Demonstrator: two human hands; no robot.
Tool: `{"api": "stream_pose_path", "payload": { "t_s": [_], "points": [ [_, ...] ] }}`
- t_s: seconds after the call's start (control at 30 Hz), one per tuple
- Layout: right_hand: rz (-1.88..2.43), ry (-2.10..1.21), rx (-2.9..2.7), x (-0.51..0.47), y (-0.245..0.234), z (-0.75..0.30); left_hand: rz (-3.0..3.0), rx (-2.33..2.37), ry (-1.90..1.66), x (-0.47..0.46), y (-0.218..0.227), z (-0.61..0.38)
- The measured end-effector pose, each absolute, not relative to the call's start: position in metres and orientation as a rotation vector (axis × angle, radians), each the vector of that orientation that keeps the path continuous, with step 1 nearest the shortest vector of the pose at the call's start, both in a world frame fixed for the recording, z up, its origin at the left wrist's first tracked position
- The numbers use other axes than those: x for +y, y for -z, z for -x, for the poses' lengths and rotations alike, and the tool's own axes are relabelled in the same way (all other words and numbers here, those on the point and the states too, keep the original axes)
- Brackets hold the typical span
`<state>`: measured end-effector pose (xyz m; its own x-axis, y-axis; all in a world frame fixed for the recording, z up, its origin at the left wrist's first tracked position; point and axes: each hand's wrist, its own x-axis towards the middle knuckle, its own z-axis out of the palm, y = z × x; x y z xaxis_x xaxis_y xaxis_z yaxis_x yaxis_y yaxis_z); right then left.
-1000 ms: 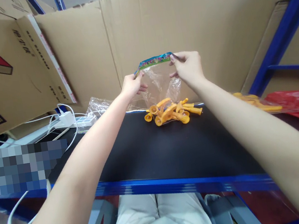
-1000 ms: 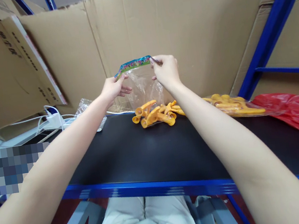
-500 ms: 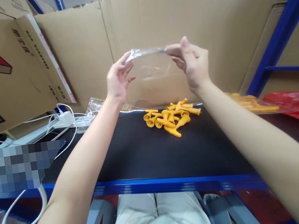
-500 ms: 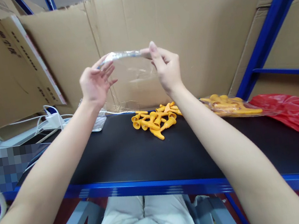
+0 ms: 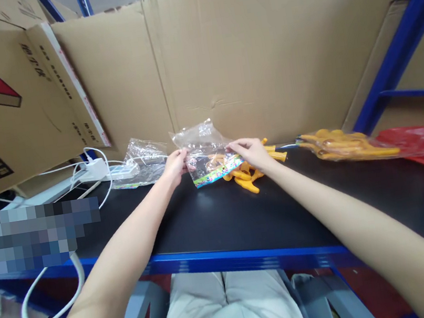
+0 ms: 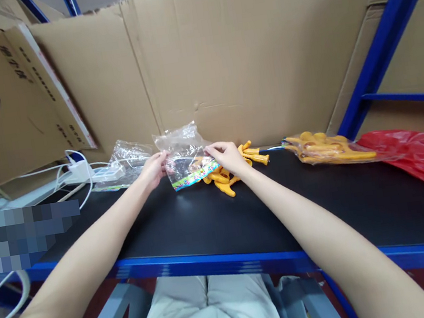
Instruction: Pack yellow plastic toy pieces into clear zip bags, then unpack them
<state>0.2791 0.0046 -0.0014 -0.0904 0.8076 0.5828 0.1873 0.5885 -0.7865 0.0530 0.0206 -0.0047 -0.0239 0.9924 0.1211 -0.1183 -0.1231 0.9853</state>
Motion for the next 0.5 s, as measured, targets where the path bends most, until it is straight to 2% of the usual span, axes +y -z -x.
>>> {"api": "stream_pose_path", "payload": {
  "t_s": [0.2,0.5],
  "points": [
    [0.929,-0.654,-1.509,0.014,0.013,-0.278,-1.171,1.132,-1.590,0.023,0.015,-0.061],
    [0.937,-1.331,-0.996,0.005,-0.002,-0.279,-1.363,1.004,-1.443,0.014,0.013,-0.068]
  ]
}}
